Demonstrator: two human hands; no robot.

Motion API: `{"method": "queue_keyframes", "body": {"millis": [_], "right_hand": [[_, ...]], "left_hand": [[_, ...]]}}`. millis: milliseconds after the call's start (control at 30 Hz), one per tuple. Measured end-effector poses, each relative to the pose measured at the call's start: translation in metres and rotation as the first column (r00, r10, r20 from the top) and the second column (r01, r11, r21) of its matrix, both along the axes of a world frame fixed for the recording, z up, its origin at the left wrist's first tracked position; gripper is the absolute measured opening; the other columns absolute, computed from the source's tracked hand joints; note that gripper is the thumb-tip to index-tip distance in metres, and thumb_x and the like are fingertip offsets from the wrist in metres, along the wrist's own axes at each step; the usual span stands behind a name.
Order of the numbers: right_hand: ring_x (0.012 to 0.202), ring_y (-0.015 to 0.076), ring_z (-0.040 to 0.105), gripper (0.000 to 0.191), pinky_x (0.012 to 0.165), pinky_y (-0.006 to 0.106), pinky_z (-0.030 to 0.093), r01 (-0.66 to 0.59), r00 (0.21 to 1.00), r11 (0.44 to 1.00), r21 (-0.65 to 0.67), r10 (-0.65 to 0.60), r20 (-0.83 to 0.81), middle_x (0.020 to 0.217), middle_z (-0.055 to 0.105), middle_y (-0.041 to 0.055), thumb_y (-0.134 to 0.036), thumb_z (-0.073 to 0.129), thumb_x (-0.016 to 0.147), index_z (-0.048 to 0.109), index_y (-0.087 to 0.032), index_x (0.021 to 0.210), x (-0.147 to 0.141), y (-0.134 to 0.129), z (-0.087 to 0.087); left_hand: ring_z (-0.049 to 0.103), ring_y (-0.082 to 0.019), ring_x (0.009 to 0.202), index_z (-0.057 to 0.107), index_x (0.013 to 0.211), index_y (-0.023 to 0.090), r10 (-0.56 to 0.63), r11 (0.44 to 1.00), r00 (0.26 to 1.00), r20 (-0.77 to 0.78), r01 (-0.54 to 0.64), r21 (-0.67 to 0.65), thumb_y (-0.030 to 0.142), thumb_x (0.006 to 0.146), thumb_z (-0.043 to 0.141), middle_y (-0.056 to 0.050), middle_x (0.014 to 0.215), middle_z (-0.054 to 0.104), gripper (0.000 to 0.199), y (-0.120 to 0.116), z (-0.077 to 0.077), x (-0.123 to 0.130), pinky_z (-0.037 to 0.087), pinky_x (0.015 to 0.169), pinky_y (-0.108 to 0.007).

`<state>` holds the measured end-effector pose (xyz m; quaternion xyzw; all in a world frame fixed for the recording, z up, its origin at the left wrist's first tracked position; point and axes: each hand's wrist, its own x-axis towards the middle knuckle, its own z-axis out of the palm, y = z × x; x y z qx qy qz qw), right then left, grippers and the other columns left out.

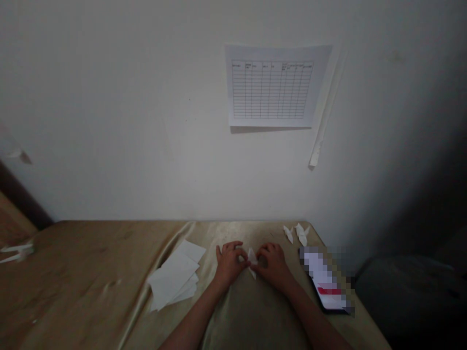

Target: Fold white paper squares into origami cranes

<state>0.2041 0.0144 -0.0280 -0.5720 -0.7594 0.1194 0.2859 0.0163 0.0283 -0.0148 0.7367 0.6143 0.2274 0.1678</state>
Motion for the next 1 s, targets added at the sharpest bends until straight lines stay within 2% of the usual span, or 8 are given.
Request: {"method": "queue_keyframes", "body": {"millis": [100,333,600,767,1000], "right_hand": [[0.114,0.0275,0.049,0.031,0.104,0.04,0.033,-0.006,1.0,1.0,-0.017,0.006,0.019,0.113,0.062,0.0055,-0.043,0.08,0.072,0.07,-0.026,0.096,0.0,-0.001,0.0],[0.114,0.0278,0.048,0.033,0.105,0.041,0.031,-0.016,0.999,0.999,-0.042,0.018,0.035,0.114,0.061,0.0059,-0.041,0.08,0.072,0.068,-0.025,0.099,0.0,-0.003,0.003],[0.114,0.0278,0.05,0.033,0.106,0.043,0.031,-0.001,0.997,1.0,0.007,0.001,0.082,0.114,0.061,0.006,-0.044,0.078,0.074,0.067,-0.025,0.099,-0.003,-0.001,-0.003],[0.114,0.0282,0.05,0.035,0.105,0.043,0.031,-0.016,0.999,1.0,0.018,0.015,0.05,0.115,0.061,0.0061,-0.041,0.08,0.072,0.067,-0.025,0.1,-0.001,0.0,-0.005],[0.108,0.0257,0.053,0.006,0.098,0.04,0.036,0.0,0.998,0.999,0.035,0.003,-0.068,0.102,0.065,0.0053,-0.03,0.071,0.082,0.071,-0.025,0.085,0.001,0.005,-0.008]], "left_hand": [[0.047,-0.029,0.132,0.076,0.079,0.033,-0.001,1.0,1.0,0.009,0.001,-0.014,0.029,0.074,0.078,0.002,0.134,0.063,0.006,0.001,-0.001,-0.001,0.007,0.116,-0.069],[0.048,-0.028,0.131,0.077,0.08,0.034,-0.011,1.0,0.999,0.038,0.012,-0.013,0.024,0.076,0.074,0.003,0.133,0.064,0.011,0.003,-0.003,-0.004,0.006,0.117,-0.066],[0.048,-0.028,0.131,0.077,0.079,0.034,0.006,1.0,0.999,0.032,-0.005,-0.021,0.03,0.076,0.075,0.004,0.132,0.065,0.005,0.003,-0.004,-0.002,0.005,0.118,-0.065],[0.049,-0.027,0.13,0.077,0.076,0.034,0.018,1.0,0.999,0.047,-0.018,-0.001,0.031,0.074,0.077,0.004,0.132,0.065,0.004,0.004,-0.006,-0.001,0.005,0.118,-0.064],[0.048,-0.029,0.131,0.078,0.078,0.037,0.01,1.0,0.998,0.061,-0.011,0.002,0.033,0.077,0.075,0.005,0.132,0.065,0.006,0.006,-0.009,-0.003,0.006,0.117,-0.066]]}}
